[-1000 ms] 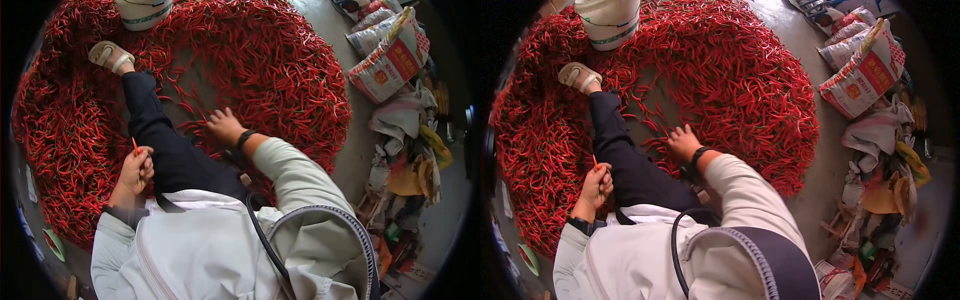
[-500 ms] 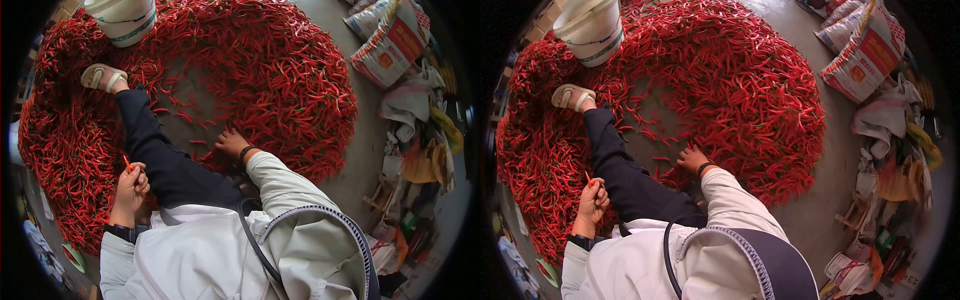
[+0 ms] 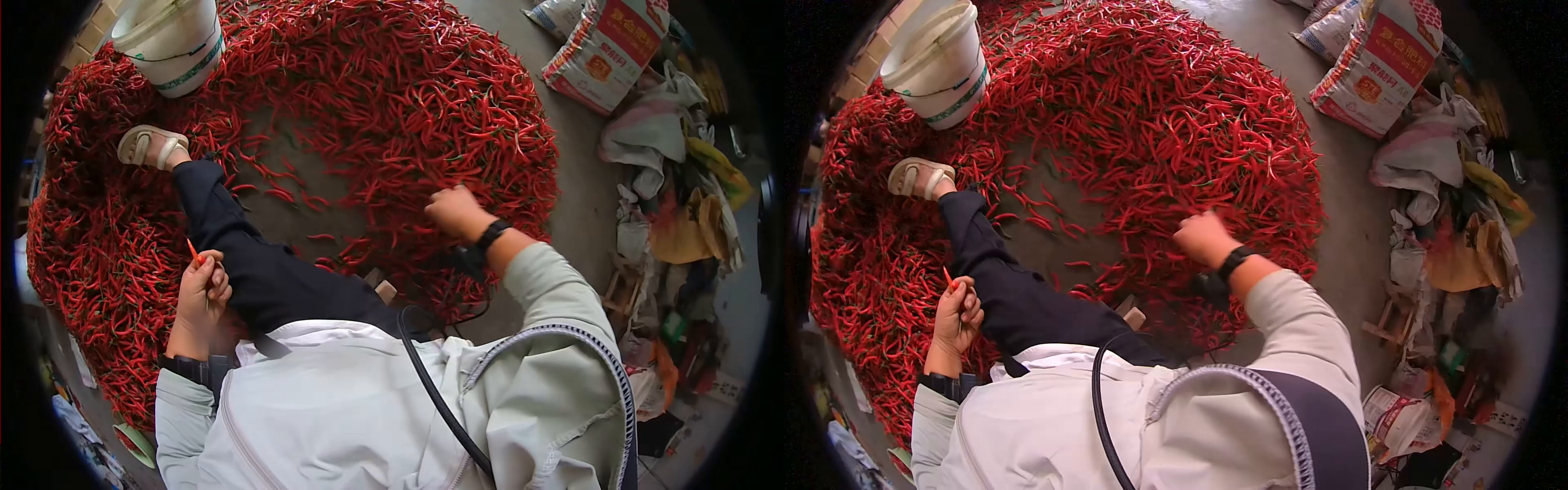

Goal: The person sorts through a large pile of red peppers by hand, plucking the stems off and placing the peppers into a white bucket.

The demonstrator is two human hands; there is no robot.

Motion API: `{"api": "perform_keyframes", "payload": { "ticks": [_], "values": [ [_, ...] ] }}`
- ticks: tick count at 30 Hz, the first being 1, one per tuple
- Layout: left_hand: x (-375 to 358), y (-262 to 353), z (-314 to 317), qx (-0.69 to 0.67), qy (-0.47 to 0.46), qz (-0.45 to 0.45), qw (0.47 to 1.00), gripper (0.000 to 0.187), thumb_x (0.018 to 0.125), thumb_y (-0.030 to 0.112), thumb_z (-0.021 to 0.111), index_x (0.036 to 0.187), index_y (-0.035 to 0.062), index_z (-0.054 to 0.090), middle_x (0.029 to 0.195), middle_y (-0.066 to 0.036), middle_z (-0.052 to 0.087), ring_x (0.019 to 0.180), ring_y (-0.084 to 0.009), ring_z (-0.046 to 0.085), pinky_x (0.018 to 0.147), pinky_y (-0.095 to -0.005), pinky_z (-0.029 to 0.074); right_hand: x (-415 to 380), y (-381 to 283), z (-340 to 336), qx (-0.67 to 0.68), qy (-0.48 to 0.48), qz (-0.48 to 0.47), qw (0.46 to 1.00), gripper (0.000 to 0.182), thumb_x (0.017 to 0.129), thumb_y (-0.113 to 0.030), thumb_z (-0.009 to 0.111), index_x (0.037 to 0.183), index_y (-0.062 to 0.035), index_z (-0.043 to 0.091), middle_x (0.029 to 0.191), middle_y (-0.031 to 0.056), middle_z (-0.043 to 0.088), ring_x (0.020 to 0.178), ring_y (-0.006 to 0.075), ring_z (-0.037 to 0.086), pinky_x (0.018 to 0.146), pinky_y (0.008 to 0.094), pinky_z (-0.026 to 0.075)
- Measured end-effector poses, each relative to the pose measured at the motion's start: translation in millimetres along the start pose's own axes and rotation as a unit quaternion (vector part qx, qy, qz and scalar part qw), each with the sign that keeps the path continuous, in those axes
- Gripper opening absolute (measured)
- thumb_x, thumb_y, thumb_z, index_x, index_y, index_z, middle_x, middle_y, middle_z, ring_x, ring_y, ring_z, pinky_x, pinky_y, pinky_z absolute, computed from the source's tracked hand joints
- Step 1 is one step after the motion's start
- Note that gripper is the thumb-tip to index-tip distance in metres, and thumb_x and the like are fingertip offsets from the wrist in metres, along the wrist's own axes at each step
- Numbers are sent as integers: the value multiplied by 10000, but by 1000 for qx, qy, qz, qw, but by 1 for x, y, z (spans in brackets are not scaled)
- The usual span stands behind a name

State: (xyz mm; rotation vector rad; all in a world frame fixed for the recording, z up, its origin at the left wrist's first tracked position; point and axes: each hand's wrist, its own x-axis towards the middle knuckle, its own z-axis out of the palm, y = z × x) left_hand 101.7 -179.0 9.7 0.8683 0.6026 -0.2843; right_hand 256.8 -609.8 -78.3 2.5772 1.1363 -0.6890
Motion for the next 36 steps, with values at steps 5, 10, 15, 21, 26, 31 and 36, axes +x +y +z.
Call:
{"api": "perform_keyframes", "payload": {
  "ticks": [5,10,15,21,26,31,36],
  "values": [
    [4,-5,13,-2,-16,-9,1000,133,910,151,471,941,61,563,583,4,463,404,-48,346,397,-194,307,-37,44,-85,25,-149,140,979,219,640,-229,606,841,-174,673,875,37,651,881,251,605,794,474,413],
    [-1,-6,15,-1,-27,-4,1000,128,907,148,478,943,59,562,587,0,468,409,-49,346,406,-192,315,14,75,-73,67,146,258,953,190,681,-274,614,810,-146,668,876,45,633,888,251,585,735,363,473],
    [-7,-3,10,-13,-26,5,1000,130,908,149,476,941,58,562,589,0,472,411,-50,347,407,-193,314,57,91,-45,-62,187,355,914,151,763,-223,559,809,-116,656,927,56,609,915,240,563,748,364,471],
    [-7,-4,7,-24,-18,15,999,134,911,149,469,942,59,562,594,0,476,414,-52,352,403,-195,310,48,96,-50,-22,110,447,887,206,827,-208,488,935,-132,646,1004,51,594,975,226,548,771,372,463],
    [-4,-5,9,-34,-33,9,999,140,914,150,462,954,55,556,590,-3,473,412,-55,356,400,-193,309,30,95,-53,66,184,419,887,201,757,-260,618,926,-154,641,1023,50,581,980,253,539,795,385,475],
    [-1,-5,13,-45,-56,14,997,127,906,128,476,964,44,551,602,-9,473,420,-55,359,398,-190,310,18,73,-61,231,323,314,863,194,712,-264,666,866,-146,662,891,70,624,886,256,575,750,364,479],
    [5,-6,33,-45,-96,19,994,118,881,110,525,969,34,547,623,-9,480,442,-50,375,405,-183,320,36,-33,-106,408,409,28,816,197,696,-205,678,846,-77,661,830,103,634,790,271,602,700,350,479]
  ]
}}
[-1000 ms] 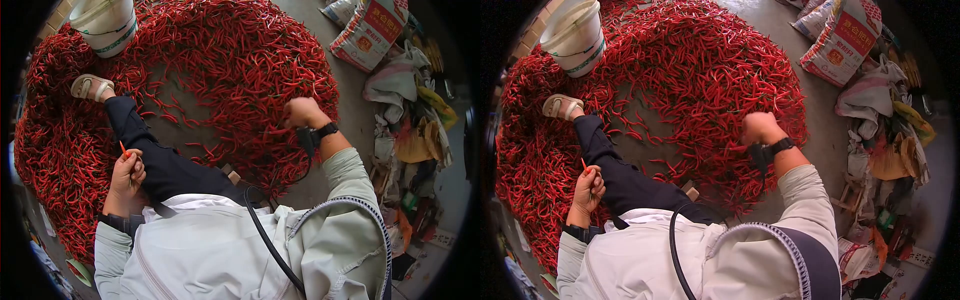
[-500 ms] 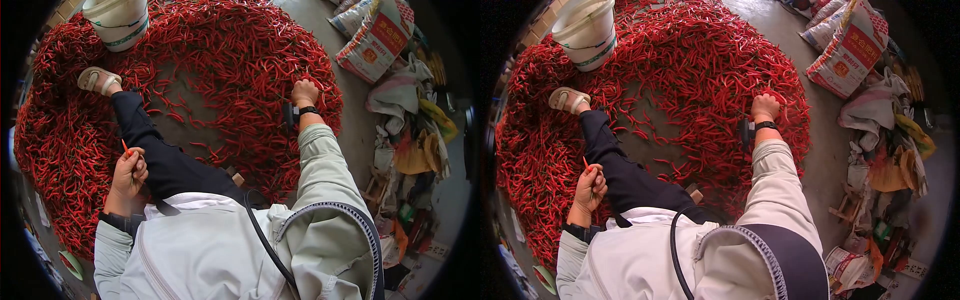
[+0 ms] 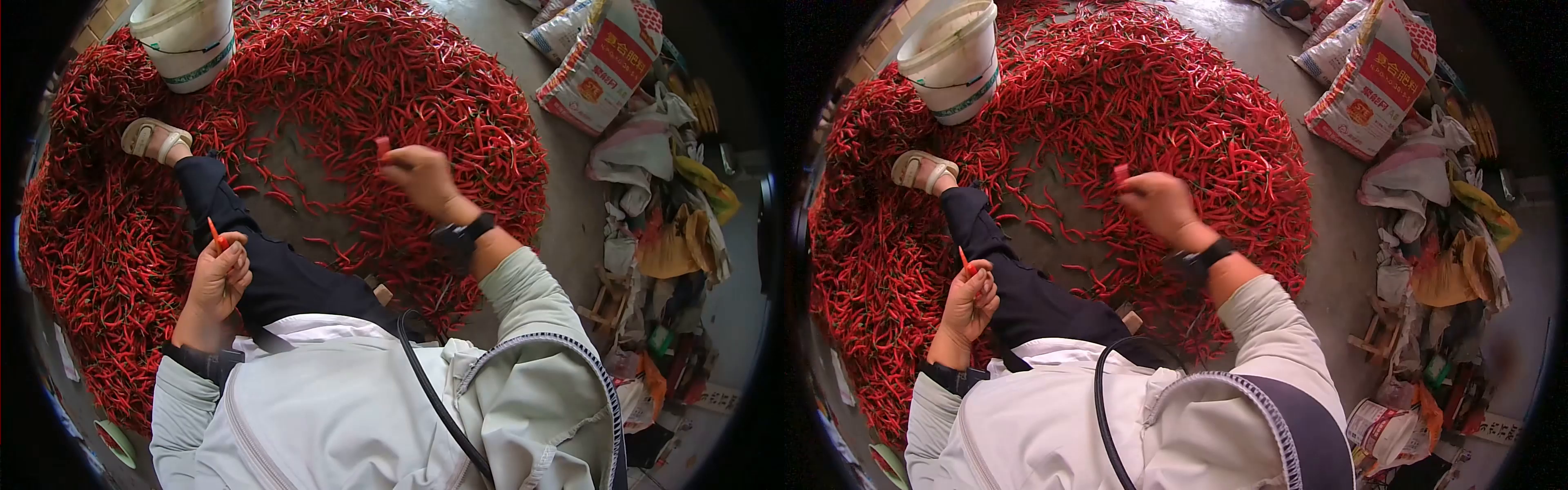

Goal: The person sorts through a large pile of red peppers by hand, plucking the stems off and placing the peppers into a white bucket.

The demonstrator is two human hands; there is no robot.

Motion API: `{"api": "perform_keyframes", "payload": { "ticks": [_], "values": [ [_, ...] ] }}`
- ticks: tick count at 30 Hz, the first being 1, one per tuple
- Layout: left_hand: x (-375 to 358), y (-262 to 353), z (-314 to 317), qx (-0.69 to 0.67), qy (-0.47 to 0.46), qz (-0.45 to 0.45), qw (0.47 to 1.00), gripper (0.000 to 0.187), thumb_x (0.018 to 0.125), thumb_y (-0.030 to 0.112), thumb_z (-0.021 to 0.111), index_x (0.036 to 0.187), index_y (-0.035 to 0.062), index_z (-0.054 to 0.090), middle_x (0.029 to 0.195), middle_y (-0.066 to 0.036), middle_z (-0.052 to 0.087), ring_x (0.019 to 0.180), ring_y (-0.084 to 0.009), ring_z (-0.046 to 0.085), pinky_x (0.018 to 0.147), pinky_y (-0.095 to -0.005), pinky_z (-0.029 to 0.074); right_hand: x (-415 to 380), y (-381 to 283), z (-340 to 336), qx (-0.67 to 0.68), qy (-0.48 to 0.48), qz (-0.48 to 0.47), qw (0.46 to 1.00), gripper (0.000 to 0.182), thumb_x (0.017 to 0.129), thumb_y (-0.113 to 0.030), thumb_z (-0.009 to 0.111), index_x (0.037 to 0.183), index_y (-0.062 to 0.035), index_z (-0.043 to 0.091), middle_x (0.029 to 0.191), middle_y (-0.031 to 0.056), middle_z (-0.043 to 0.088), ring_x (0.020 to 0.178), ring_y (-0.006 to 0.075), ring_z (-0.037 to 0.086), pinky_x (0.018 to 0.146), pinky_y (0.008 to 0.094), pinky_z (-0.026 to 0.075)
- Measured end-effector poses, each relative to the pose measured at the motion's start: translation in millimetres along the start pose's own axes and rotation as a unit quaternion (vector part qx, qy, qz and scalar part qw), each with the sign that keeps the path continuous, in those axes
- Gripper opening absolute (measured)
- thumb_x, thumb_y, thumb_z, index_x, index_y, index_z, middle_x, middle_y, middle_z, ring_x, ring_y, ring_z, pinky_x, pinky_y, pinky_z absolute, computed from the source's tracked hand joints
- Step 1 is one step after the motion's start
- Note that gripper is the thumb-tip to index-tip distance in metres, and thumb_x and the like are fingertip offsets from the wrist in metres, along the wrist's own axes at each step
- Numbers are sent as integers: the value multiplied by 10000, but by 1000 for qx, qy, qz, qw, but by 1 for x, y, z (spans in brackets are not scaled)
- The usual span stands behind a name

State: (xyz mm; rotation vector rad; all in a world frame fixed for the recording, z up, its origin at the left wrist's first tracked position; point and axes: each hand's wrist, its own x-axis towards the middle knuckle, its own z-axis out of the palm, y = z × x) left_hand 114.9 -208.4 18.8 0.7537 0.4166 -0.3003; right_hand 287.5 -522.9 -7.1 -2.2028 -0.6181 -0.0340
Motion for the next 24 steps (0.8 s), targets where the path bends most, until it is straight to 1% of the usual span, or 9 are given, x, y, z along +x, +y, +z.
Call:
{"api": "perform_keyframes", "payload": {
  "ticks": [3,7,9,11,12,14,17,21,24],
  "values": [
    [4,1,24,28,15,-21,999,167,866,140,563,993,35,539,656,-6,497,461,-45,397,416,-174,330,3,-68,49,73,-44,-190,978,149,665,-121,701,798,-82,648,750,70,613,700,247,593,631,336,474],
    [7,-1,27,-14,7,-28,999,229,852,234,588,981,56,523,715,0,527,484,-45,446,445,-179,391,6,-123,94,89,-95,-279,951,191,660,-224,689,771,-95,602,662,49,550,661,239,568,597,348,437],
    [9,1,20,-44,121,13,992,239,861,277,571,961,66,521,735,3,548,503,-51,476,494,-199,459,11,-132,102,72,-119,-311,940,210,660,-249,684,774,-95,598,677,37,549,670,222,561,614,337,421],
    [10,2,19,-58,93,16,994,245,875,303,543,939,67,535,766,-1,573,514,-54,491,523,-215,495,11,-137,114,74,-117,-321,937,205,644,-262,679,738,-98,600,675,39,552,673,227,561,608,339,424],
    [10,-1,25,-78,165,26,983,227,881,299,534,914,75,542,783,-6,583,528,-57,496,529,-212,491,11,-137,119,76,-114,-330,934,202,629,-275,675,701,-101,603,672,42,556,676,232,561,602,341,427],
    [12,0,22,-98,237,37,966,213,886,294,526,889,82,549,800,-12,592,542,-59,501,535,-209,487,16,-136,114,103,-127,-327,931,209,621,-272,680,707,-97,603,686,46,548,694,237,550,612,351,429],
    [9,3,-1,-174,92,9,980,198,900,288,501,836,107,552,746,6,561,564,-74,478,569,-226,469,34,-119,110,146,-71,-302,940,228,611,-227,715,780,-112,615,743,62,541,739,249,531,661,355,437],
    [5,5,-11,-190,42,62,979,207,919,292,463,806,131,529,617,24,427,610,-97,423,590,-260,422,78,-31,104,42,2,-120,992,132,655,-38,631,773,-96,637,771,80,573,784,266,562,691,341,471],
    [-2,7,-8,-172,72,122,975,227,922,307,450,797,126,504,614,21,431,668,-113,466,636,-273,456,95,30,82,-65,33,-50,996,147,700,-70,612,843,-72,644,864,107,620,848,278,584,751,353,477]
  ]
}}
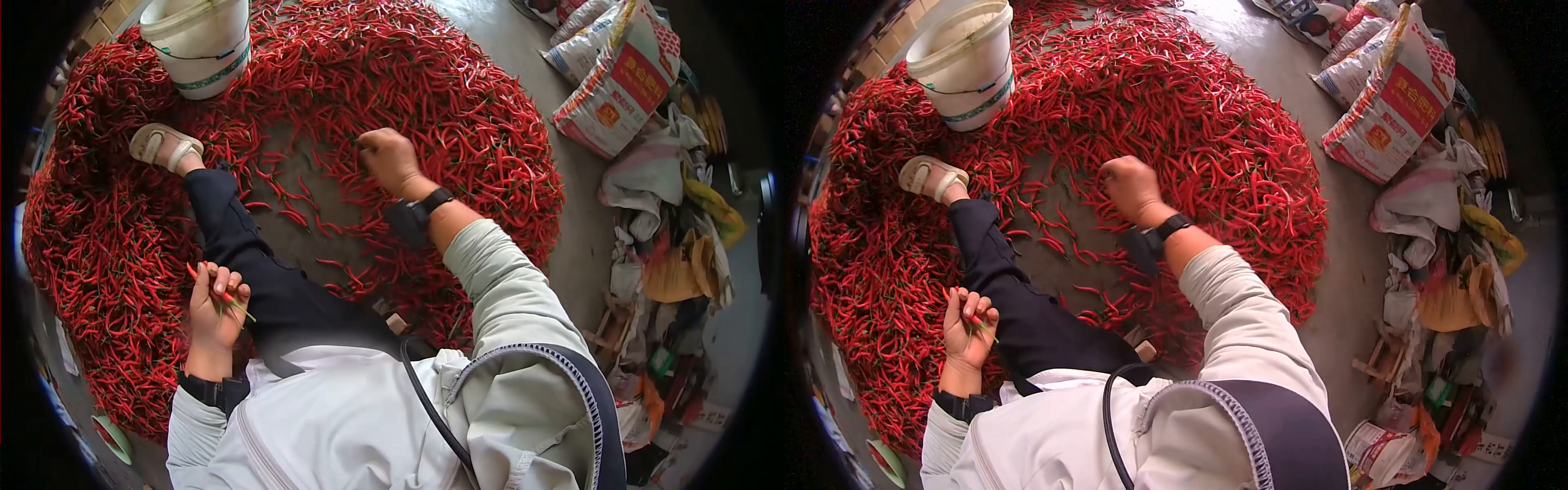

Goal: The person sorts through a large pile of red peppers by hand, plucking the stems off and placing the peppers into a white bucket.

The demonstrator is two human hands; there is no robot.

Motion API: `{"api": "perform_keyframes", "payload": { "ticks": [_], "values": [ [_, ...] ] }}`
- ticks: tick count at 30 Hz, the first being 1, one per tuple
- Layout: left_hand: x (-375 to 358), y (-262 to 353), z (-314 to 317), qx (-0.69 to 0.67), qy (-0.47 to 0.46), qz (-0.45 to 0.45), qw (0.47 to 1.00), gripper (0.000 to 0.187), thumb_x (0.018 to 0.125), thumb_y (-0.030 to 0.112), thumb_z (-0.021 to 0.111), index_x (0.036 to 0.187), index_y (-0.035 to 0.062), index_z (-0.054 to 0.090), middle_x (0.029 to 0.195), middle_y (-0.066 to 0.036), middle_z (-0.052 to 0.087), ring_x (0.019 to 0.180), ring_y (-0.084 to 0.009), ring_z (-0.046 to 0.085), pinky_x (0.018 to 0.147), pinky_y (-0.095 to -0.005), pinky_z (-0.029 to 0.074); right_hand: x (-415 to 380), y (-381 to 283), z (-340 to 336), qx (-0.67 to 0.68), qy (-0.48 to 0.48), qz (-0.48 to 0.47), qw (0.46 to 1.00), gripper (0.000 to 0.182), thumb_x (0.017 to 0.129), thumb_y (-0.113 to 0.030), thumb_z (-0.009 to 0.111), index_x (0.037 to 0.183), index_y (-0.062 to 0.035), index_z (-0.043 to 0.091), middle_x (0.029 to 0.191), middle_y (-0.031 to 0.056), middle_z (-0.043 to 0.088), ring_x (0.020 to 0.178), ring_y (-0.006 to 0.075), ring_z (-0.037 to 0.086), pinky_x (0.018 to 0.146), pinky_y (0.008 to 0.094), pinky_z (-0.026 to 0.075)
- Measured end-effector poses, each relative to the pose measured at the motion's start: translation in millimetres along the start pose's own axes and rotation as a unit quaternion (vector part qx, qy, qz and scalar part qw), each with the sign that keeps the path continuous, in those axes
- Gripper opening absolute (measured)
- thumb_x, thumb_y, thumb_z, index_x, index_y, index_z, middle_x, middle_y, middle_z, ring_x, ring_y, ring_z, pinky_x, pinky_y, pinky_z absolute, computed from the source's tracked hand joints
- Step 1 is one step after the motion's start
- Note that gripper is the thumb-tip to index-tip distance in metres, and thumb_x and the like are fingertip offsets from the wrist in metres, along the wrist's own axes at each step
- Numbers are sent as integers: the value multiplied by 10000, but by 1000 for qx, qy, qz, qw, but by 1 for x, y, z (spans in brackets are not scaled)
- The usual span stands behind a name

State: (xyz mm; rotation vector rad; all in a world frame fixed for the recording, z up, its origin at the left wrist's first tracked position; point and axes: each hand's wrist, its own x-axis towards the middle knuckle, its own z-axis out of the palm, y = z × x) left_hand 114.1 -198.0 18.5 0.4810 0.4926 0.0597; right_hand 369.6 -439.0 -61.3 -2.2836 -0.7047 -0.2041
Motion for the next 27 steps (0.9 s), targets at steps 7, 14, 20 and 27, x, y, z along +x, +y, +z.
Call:
{"api": "perform_keyframes", "payload": {
  "ticks": [7,14,20,27],
  "values": [
    [-9,7,-12,-86,-28,-34,995,237,929,285,437,839,84,523,622,4,416,652,-112,479,732,-346,506,-14,93,-43,-374,-4,206,904,286,747,-253,597,1016,-160,573,1045,60,565,993,259,525,820,418,424],
    [-10,6,-14,-69,-5,-37,997,226,934,296,424,907,110,549,645,20,412,573,-79,429,603,-257,433,-43,103,-45,-442,-105,183,872,134,761,-259,568,830,-168,639,858,6,641,950,226,533,791,420,410],
    [-9,3,-11,-61,-1,-44,997,214,932,290,431,902,114,550,641,22,403,557,-74,411,586,-246,418,-75,103,-61,-252,25,188,949,171,740,-275,625,773,-107,629,825,62,628,825,243,561,730,395,427],
    [-5,2,-11,-40,-35,-64,997,193,927,264,448,897,103,549,619,24,393,527,-72,406,580,-240,418,-78,41,-81,38,167,140,975,109,762,-118,633,818,-25,626,770,116,622,689,218,609,624,298,477]
  ]
}}
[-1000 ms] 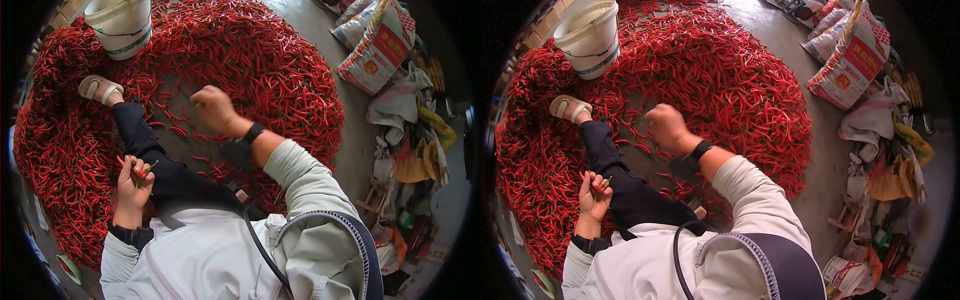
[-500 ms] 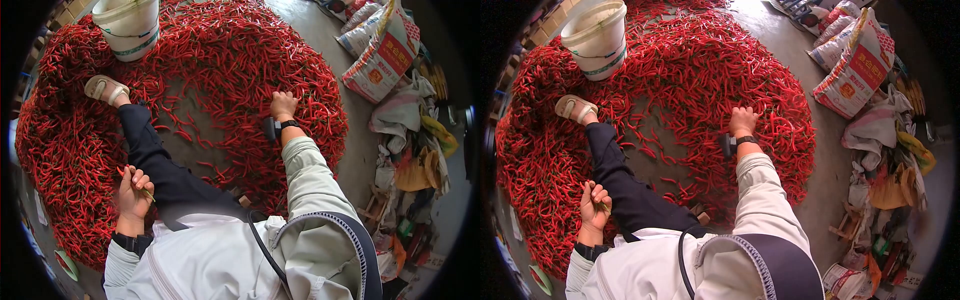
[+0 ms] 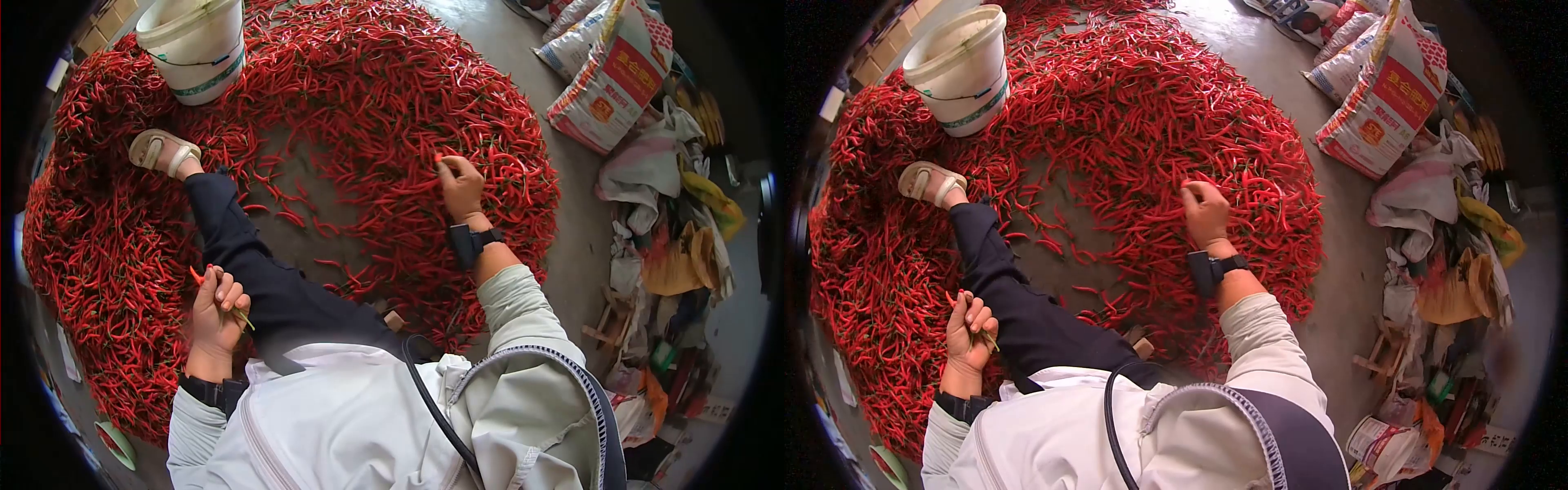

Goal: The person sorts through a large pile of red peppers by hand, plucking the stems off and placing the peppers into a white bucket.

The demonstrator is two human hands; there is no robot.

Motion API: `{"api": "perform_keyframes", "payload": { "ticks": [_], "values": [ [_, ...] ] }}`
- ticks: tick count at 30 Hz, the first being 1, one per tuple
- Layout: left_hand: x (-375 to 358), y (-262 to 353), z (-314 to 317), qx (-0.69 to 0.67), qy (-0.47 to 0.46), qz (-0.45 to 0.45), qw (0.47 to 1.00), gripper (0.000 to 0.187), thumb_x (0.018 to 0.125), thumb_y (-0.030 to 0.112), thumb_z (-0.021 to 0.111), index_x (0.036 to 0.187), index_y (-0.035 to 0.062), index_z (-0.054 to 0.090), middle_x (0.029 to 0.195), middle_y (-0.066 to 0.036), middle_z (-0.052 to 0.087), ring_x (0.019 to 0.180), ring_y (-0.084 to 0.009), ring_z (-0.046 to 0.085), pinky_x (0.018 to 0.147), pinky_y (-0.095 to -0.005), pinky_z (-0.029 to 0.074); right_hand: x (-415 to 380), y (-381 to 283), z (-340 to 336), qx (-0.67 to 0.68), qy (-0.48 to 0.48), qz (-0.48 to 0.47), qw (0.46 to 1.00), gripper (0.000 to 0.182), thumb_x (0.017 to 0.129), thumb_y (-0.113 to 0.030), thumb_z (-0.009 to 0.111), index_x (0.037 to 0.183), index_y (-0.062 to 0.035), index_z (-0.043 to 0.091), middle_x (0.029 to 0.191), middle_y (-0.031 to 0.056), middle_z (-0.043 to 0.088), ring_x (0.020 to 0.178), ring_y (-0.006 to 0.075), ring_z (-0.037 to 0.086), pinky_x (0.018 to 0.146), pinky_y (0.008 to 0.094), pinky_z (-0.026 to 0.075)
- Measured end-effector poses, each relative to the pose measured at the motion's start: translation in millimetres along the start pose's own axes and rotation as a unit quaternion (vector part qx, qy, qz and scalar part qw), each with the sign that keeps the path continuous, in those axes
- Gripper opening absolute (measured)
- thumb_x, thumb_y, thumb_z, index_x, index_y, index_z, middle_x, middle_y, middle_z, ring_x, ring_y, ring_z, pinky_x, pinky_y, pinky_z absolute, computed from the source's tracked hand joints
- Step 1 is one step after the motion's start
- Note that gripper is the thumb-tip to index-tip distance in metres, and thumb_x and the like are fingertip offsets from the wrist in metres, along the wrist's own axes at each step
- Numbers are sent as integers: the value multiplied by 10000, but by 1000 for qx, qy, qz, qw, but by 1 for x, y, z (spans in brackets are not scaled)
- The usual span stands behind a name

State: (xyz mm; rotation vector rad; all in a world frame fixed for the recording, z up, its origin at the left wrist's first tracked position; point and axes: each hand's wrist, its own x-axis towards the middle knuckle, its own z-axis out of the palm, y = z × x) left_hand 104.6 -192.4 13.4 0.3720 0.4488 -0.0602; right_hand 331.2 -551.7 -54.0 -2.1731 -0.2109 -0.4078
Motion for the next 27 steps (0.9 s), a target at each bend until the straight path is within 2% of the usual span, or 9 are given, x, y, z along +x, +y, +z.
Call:
{"api": "perform_keyframes", "payload": {
  "ticks": [2,5,9,12,18,21,23,25,27],
  "values": [
    [3,0,3,43,-30,-28,998,166,917,238,474,915,92,554,614,23,394,515,-75,411,572,-238,425,-3,-27,5,107,-149,34,983,121,776,-111,639,827,-1,641,754,67,643,687,110,604,619,251,477],
    [10,-9,22,106,5,-19,994,124,895,181,518,953,79,559,646,19,441,527,-74,434,536,-222,419,-9,-102,12,215,-370,108,897,116,790,-108,635,811,6,631,688,25,602,645,75,555,578,226,459],
    [21,-19,39,237,70,-25,969,179,814,101,626,976,60,560,708,9,517,551,-63,474,488,-189,393,-41,-148,48,260,-423,-51,866,131,744,-118,674,782,-3,625,652,71,590,604,93,555,551,245,449],
    [25,-28,43,372,32,-41,927,219,772,106,674,955,57,563,690,14,532,531,-59,466,485,-185,387,-58,-170,62,298,-457,-20,838,140,765,-127,660,789,6,625,658,66,601,594,95,564,531,243,457],
    [25,-32,48,378,38,-29,924,285,709,41,713,946,51,556,703,3,555,546,-78,507,474,-176,376,-59,-174,49,362,-502,123,775,155,763,-99,645,860,20,622,744,80,639,670,100,588,582,237,475],
    [27,-35,52,431,65,-34,899,252,724,60,705,927,52,555,700,-1,555,535,-76,501,481,-179,383,-67,-155,52,455,-464,100,754,249,764,-84,635,985,16,579,818,94,647,744,104,598,638,239,483],
    [29,-30,50,404,52,-53,912,188,783,110,660,924,59,547,719,5,538,554,-79,497,472,-190,376,-56,-128,49,379,-339,33,860,293,747,-82,638,1016,6,564,848,86,635,809,142,605,701,270,489],
    [30,-26,46,321,44,-65,944,164,813,141,629,930,65,542,725,8,524,573,-80,492,472,-195,366,-24,-92,25,46,-179,-106,977,190,756,-99,596,924,-9,606,830,124,621,768,225,610,727,308,493],
    [28,-23,41,236,32,-72,969,149,842,171,598,935,72,537,731,11,509,592,-80,487,472,-200,356,-13,-66,23,-53,-115,-110,986,158,780,-113,557,889,-15,616,817,140,622,790,260,598,777,337,478]
  ]
}}
